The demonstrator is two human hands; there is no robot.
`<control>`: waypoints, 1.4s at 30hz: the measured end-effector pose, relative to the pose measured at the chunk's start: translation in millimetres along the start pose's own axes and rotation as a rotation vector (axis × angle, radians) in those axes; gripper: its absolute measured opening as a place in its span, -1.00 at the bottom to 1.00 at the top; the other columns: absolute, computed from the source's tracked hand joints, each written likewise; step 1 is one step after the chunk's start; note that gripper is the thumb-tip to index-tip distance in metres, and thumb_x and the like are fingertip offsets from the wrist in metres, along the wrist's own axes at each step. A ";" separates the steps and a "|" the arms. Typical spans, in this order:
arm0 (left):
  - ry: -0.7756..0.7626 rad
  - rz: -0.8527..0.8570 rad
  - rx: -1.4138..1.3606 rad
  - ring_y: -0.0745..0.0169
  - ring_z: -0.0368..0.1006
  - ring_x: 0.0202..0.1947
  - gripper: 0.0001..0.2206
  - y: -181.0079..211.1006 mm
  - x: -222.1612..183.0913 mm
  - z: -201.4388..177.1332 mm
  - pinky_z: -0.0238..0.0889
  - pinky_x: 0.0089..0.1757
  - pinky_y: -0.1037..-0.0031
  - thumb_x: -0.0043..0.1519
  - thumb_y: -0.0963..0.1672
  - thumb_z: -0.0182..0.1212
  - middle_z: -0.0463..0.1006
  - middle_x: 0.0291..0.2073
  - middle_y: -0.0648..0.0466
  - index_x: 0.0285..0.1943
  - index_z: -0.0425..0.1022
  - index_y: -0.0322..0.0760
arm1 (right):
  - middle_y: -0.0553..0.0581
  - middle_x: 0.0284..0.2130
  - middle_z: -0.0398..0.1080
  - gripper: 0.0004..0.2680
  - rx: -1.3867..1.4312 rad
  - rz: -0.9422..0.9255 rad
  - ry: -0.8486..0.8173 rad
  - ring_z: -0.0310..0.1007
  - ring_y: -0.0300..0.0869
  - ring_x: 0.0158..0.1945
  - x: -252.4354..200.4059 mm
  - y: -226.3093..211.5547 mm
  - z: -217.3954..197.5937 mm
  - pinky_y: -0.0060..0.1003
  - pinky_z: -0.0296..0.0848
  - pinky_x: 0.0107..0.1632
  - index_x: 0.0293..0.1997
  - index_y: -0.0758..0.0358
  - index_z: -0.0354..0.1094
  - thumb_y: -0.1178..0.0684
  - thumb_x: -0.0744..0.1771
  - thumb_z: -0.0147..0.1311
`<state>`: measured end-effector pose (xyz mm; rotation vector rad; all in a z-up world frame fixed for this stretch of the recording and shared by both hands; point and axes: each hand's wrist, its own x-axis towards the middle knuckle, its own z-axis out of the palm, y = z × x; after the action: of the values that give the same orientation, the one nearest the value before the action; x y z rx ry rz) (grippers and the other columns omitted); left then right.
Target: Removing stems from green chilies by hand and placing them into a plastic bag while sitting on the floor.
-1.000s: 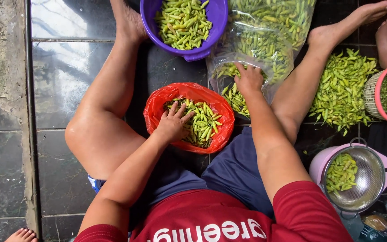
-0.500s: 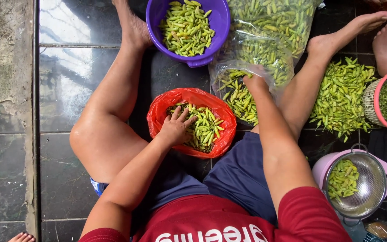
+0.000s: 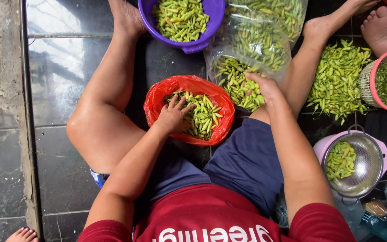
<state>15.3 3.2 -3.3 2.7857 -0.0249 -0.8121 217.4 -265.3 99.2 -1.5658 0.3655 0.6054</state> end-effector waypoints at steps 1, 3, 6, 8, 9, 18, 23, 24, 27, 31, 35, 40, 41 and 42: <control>0.019 0.013 -0.067 -0.13 -0.33 0.60 -0.19 -2.0 -1.8 -1.7 0.04 0.31 -0.06 0.15 0.22 0.23 -0.11 0.61 0.08 0.61 -0.04 0.37 | 0.18 -0.28 0.44 -0.72 -0.035 -0.038 -0.080 0.57 -0.15 -0.35 5.5 13.4 -5.9 -0.32 0.58 -0.53 -0.03 0.31 0.35 0.07 0.27 0.38; 0.036 0.021 -0.136 -0.11 -0.30 0.59 -0.17 -8.6 -8.4 -11.7 0.06 0.31 -0.04 0.12 0.26 0.23 -0.08 0.60 0.10 0.60 -0.02 0.38 | 0.15 -0.29 0.43 -0.70 -0.070 -0.074 -0.164 0.55 -0.18 -0.33 -5.4 26.5 -7.5 -0.30 0.59 -0.53 0.02 0.25 0.34 0.08 0.28 0.38; 0.195 0.067 -0.353 -0.23 -0.06 0.54 -0.32 -17.7 -27.7 -33.9 0.15 0.28 -0.01 0.25 0.23 0.14 0.15 0.51 -0.09 0.55 0.18 0.14 | 0.13 -0.37 0.42 -0.78 -0.060 -0.066 -0.217 0.54 -0.16 -0.40 -50.2 29.3 6.7 -0.25 0.60 -0.55 -0.08 0.26 0.39 0.14 0.27 0.36; 0.456 0.035 -0.584 -0.25 0.37 0.28 -0.56 -20.9 -44.0 -51.9 0.33 0.16 0.00 0.35 -0.01 0.16 0.43 0.30 -0.12 0.45 0.37 0.03 | 0.18 -0.36 0.43 -0.67 -0.159 -0.006 -0.349 0.55 -0.14 -0.45 -71.4 31.0 21.8 -0.25 0.62 -0.58 0.03 0.29 0.32 0.13 0.24 0.38; 0.457 0.036 -0.582 -0.25 0.37 0.28 -0.56 -29.1 -36.1 -43.5 0.33 0.16 0.00 0.35 -0.01 0.16 0.43 0.30 -0.12 0.45 0.37 0.03 | 0.18 -0.36 0.43 -0.67 -0.157 -0.008 -0.349 0.55 -0.14 -0.45 -73.7 36.7 35.5 -0.25 0.62 -0.58 0.03 0.29 0.32 0.13 0.24 0.38; 0.715 -0.196 -0.631 0.13 0.53 -0.03 -0.74 -57.4 -24.1 -35.1 0.44 -0.05 0.26 0.38 0.02 0.15 0.60 -0.11 0.17 0.19 0.56 0.05 | 0.13 0.08 0.40 -0.73 -0.956 -0.845 -0.493 0.35 0.23 0.20 -51.0 115.3 136.9 0.10 0.37 0.23 -0.02 0.01 0.53 -0.09 0.23 0.36; 0.592 -0.348 -0.530 0.01 0.28 0.23 -0.67 -55.5 -25.2 -40.0 0.36 0.06 0.15 0.34 0.06 0.17 0.39 0.12 0.14 0.26 0.50 0.09 | 0.13 0.36 0.21 -0.78 -1.310 -0.955 -0.402 0.14 0.11 0.44 -71.8 110.9 122.8 0.09 0.26 0.33 0.18 -0.02 0.47 0.07 0.40 0.02; 0.595 -0.348 -0.535 0.01 0.28 0.23 -0.67 -58.1 -21.8 -36.4 0.36 0.06 0.15 0.34 0.06 0.17 0.39 0.12 0.14 0.26 0.50 0.09 | 0.13 0.36 0.21 -0.78 -1.314 -0.956 -0.403 0.14 0.11 0.44 -79.6 112.3 119.4 0.09 0.26 0.33 0.18 -0.02 0.47 0.07 0.40 0.02; 0.454 -0.440 -0.573 -0.24 0.35 0.22 -0.43 -63.4 -5.4 -26.8 0.43 0.06 -0.02 0.26 0.10 0.28 0.29 0.26 -0.02 0.45 0.30 0.05 | 0.23 0.53 -0.13 -0.58 -1.574 -0.768 -0.514 -0.36 0.20 0.58 -89.1 115.9 108.6 0.40 -0.20 0.43 0.49 -0.01 0.12 -0.13 0.41 0.00; 0.357 -0.405 -0.499 -0.28 0.53 0.07 -0.45 -61.2 -2.2 -18.3 0.45 0.01 0.06 0.28 0.04 0.21 0.52 0.06 -0.14 0.46 0.26 -0.08 | 0.22 0.58 -0.41 -0.52 -1.616 -0.694 -0.605 -0.66 0.17 0.59 -80.4 132.8 113.5 0.36 -0.56 0.44 0.58 0.00 -0.10 -0.23 0.45 -0.15; 0.398 -0.396 -0.485 -0.25 0.55 0.04 -0.51 -60.0 -12.4 -25.5 0.46 -0.02 0.11 0.28 0.02 0.20 0.55 0.01 -0.12 0.40 0.35 -0.09 | 0.16 0.52 -0.08 -0.49 -1.498 -0.685 -0.671 -0.40 0.12 0.59 -82.2 118.7 116.5 0.40 -0.56 0.44 0.46 -0.24 0.14 -0.50 0.37 -0.29; 0.409 -0.403 -0.534 -0.29 0.52 0.07 -0.49 -55.7 -28.9 -38.8 0.42 0.02 0.08 0.29 0.03 0.21 0.53 0.03 -0.17 0.41 0.34 -0.14 | 0.07 -0.13 0.39 -0.69 -0.924 -1.270 0.087 0.44 0.02 0.00 21.7 107.6 58.1 -0.15 0.42 0.10 0.07 0.00 0.46 0.01 0.23 0.34; 0.411 -0.411 -0.553 -0.28 0.52 0.08 -0.50 -51.4 -32.0 -46.2 0.41 0.03 0.09 0.30 0.02 0.21 0.53 0.04 -0.18 0.41 0.35 -0.17 | 0.13 -0.04 0.32 -0.78 -1.000 -1.210 0.220 0.38 0.06 0.08 47.1 103.9 38.0 -0.07 0.39 0.14 0.01 0.10 0.43 0.13 0.28 0.23; 0.414 -0.400 -0.547 -0.28 0.52 0.08 -0.50 -50.6 -31.2 -46.6 0.41 0.03 0.09 0.30 0.02 0.21 0.53 0.04 -0.18 0.41 0.35 -0.17 | 0.13 -0.04 0.32 -0.78 -0.998 -1.210 0.234 0.38 0.06 0.08 36.9 84.3 32.5 -0.07 0.39 0.14 0.01 0.10 0.43 0.13 0.28 0.23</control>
<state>11.2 65.3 39.5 2.3877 0.7284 -0.2371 193.8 -236.6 9.0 -2.3969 -0.8403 -0.4510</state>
